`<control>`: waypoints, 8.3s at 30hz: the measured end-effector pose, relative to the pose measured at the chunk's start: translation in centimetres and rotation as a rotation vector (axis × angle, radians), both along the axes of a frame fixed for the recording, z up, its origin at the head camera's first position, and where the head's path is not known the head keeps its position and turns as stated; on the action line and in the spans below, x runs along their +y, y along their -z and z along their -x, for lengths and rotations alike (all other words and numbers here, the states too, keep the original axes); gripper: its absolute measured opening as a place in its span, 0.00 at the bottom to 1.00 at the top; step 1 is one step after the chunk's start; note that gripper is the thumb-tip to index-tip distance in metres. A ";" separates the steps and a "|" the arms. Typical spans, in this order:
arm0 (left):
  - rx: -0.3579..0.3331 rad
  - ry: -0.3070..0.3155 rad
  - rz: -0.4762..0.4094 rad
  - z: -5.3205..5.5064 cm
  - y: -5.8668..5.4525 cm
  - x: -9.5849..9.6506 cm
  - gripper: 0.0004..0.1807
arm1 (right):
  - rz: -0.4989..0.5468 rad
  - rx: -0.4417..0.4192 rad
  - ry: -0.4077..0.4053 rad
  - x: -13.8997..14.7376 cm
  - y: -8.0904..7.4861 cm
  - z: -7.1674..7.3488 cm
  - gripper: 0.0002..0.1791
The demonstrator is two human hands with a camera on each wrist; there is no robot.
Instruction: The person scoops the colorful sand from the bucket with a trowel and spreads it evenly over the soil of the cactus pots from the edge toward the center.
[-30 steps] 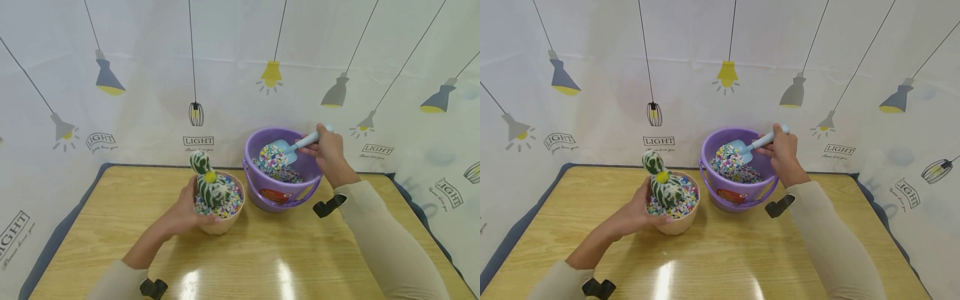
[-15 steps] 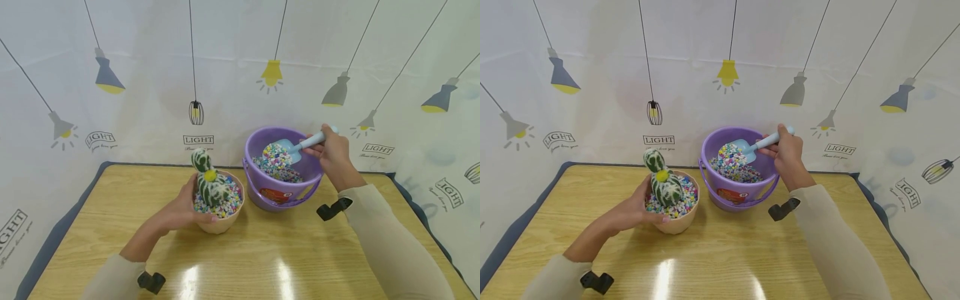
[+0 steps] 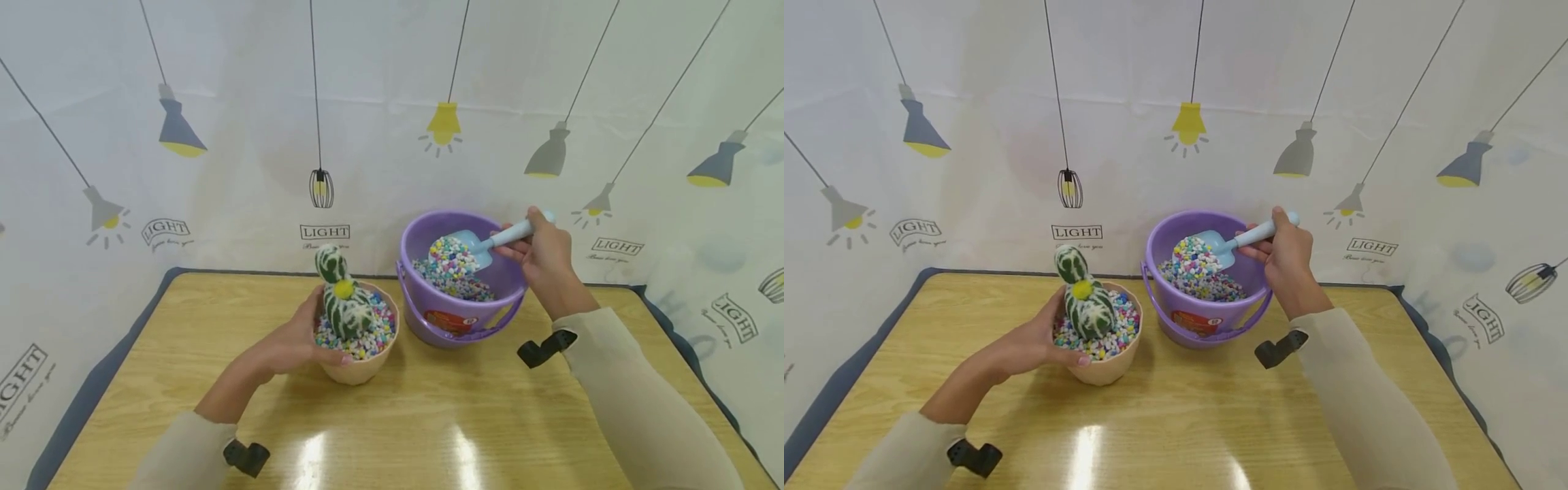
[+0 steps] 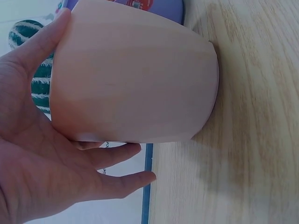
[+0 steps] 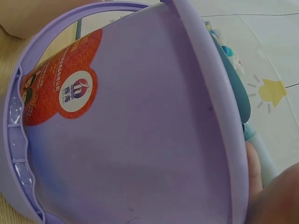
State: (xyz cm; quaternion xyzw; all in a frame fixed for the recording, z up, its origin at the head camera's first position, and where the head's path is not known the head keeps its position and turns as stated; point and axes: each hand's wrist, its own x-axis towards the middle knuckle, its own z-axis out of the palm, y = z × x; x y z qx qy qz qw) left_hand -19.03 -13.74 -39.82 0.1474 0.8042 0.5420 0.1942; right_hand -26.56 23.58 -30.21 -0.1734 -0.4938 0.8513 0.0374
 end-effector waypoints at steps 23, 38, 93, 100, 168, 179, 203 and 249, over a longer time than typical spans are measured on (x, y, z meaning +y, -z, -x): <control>0.106 -0.180 0.167 -2.9 -0.3 1.4 0.71 | 0.109 0.024 0.018 0.2 0.3 -1.0 0.24; 0.099 -0.155 0.183 -2.2 -0.5 1.2 0.72 | 0.205 0.014 -0.003 -0.3 -0.4 -1.8 0.26; 0.000 0.012 0.054 -0.6 -0.7 -1.0 0.72 | 0.259 0.144 -0.020 -4.7 3.6 -10.2 0.16; 0.112 -0.129 0.208 -2.0 -0.2 0.8 0.75 | 0.189 0.211 0.033 -5.8 4.6 -10.9 0.13; 0.093 -0.018 0.299 -1.1 -1.7 0.2 0.71 | -0.069 0.318 0.122 -9.2 4.0 -11.0 0.16; 0.047 0.114 0.233 0.7 -2.6 -1.4 0.68 | -0.088 0.338 0.086 -9.5 3.8 -10.8 0.16; 0.072 0.144 0.146 0.1 -2.1 -1.7 0.62 | -0.154 0.364 0.063 -10.4 3.3 -10.5 0.13; 0.155 0.074 0.100 -0.6 -1.2 -1.3 0.54 | -0.277 0.516 0.025 -11.4 2.4 -10.3 0.17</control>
